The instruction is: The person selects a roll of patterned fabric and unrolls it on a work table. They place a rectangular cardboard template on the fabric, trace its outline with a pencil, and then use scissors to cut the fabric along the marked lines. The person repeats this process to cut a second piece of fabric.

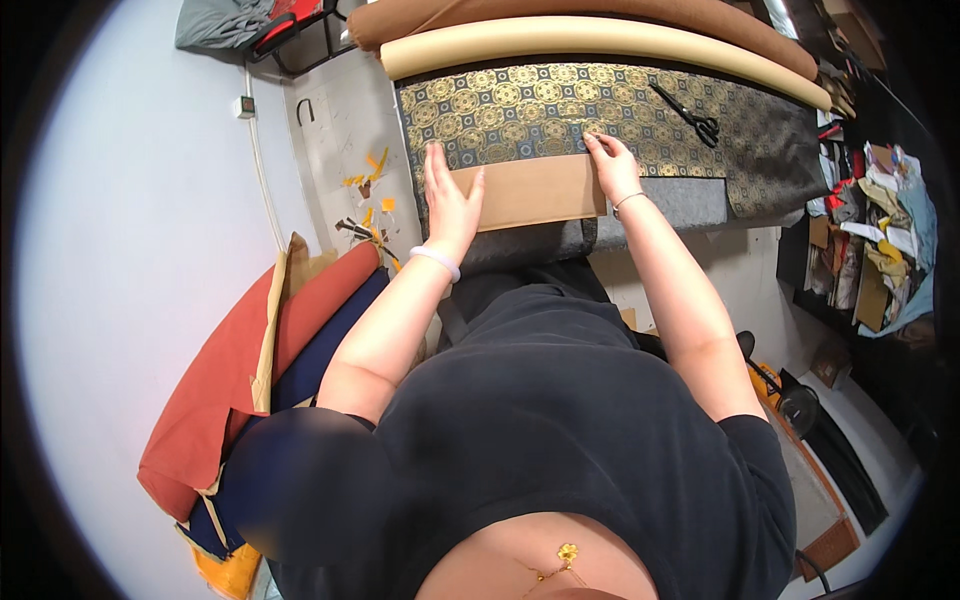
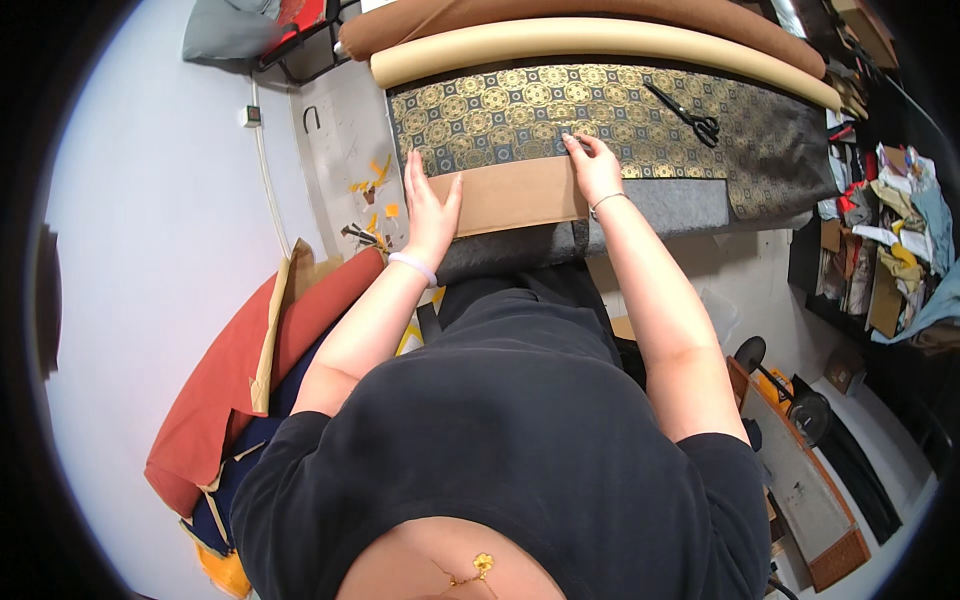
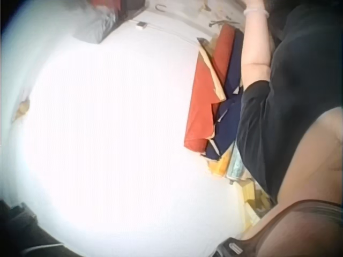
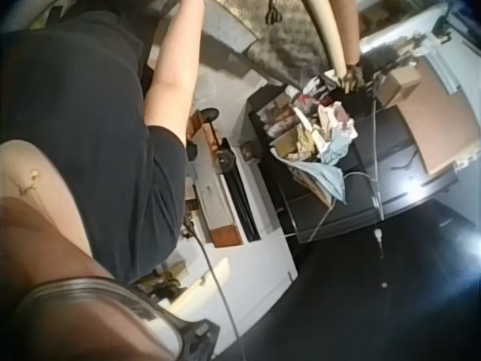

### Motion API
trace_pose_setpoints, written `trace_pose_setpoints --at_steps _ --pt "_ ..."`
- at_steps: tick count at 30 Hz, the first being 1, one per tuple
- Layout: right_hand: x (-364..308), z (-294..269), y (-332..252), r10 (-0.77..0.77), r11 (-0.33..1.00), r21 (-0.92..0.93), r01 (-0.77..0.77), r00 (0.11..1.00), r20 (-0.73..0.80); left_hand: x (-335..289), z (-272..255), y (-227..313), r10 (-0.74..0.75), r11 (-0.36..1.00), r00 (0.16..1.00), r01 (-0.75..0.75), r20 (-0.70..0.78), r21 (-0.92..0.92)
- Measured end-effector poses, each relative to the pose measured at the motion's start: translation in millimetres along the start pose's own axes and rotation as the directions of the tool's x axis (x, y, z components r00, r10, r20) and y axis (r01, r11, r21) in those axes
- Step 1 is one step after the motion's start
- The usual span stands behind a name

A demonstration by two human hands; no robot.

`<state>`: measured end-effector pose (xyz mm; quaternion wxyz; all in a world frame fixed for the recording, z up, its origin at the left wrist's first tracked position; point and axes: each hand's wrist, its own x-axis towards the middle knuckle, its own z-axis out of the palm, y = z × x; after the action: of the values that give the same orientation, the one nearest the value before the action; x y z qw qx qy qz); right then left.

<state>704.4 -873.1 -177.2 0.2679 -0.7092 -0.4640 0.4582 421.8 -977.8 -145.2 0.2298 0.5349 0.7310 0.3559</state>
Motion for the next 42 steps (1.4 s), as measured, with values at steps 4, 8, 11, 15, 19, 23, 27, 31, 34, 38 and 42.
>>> trace_pose_setpoints --at_steps 4,8,11,15,19,23,27,31,34,38,42 --pt "-3 0 -1 0.016 1.0 0.003 -0.016 1.0 -0.019 24 -3 26 0.453 0.815 0.848 -0.519 0.273 0.257" --pt "-13 -2 -20 0.052 0.999 0.01 -0.052 0.999 -0.002 42 9 53 0.576 0.647 0.65 -0.733 0.495 0.209" --pt "-9 -5 -15 0.041 0.997 0.067 -0.044 0.998 0.041 47 20 57 0.586 0.605 0.569 -0.781 0.577 0.155" --pt "-1 -17 -4 0.028 0.997 0.068 -0.034 0.995 0.094 50 26 59 0.596 0.612 0.565 -0.78 0.57 0.131" --pt "30 -67 21 0.078 0.985 -0.141 -0.1 0.985 -0.157 52 25 59 0.579 0.613 0.562 -0.778 0.59 0.139" --pt "120 -150 109 -0.276 0.889 -0.453 0.065 0.865 -0.418 55 28 70 0.533 0.626 0.548 -0.768 0.645 0.137" --pt "192 -225 138 -0.238 0.72 -0.694 -0.013 0.934 -0.265 52 24 66 0.468 0.632 0.575 -0.749 0.671 0.201" --pt "234 -253 212 -0.503 0.478 -0.866 0.143 0.853 -0.137 55 30 63 0.454 0.632 0.566 -0.749 0.689 0.198" --pt "222 -251 219 -0.321 0.516 -0.851 0.098 0.943 -0.086 55 33 63 0.451 0.636 0.565 -0.747 0.691 0.196" --pt "230 -268 209 -0.395 0.446 -0.885 0.136 0.917 -0.058 55 33 64 0.453 0.63 0.56 -0.752 0.694 0.195" --pt "258 -291 223 -0.37 0.486 -0.859 0.161 0.928 -0.035 60 36 72 0.462 0.631 0.558 -0.753 0.689 0.186"
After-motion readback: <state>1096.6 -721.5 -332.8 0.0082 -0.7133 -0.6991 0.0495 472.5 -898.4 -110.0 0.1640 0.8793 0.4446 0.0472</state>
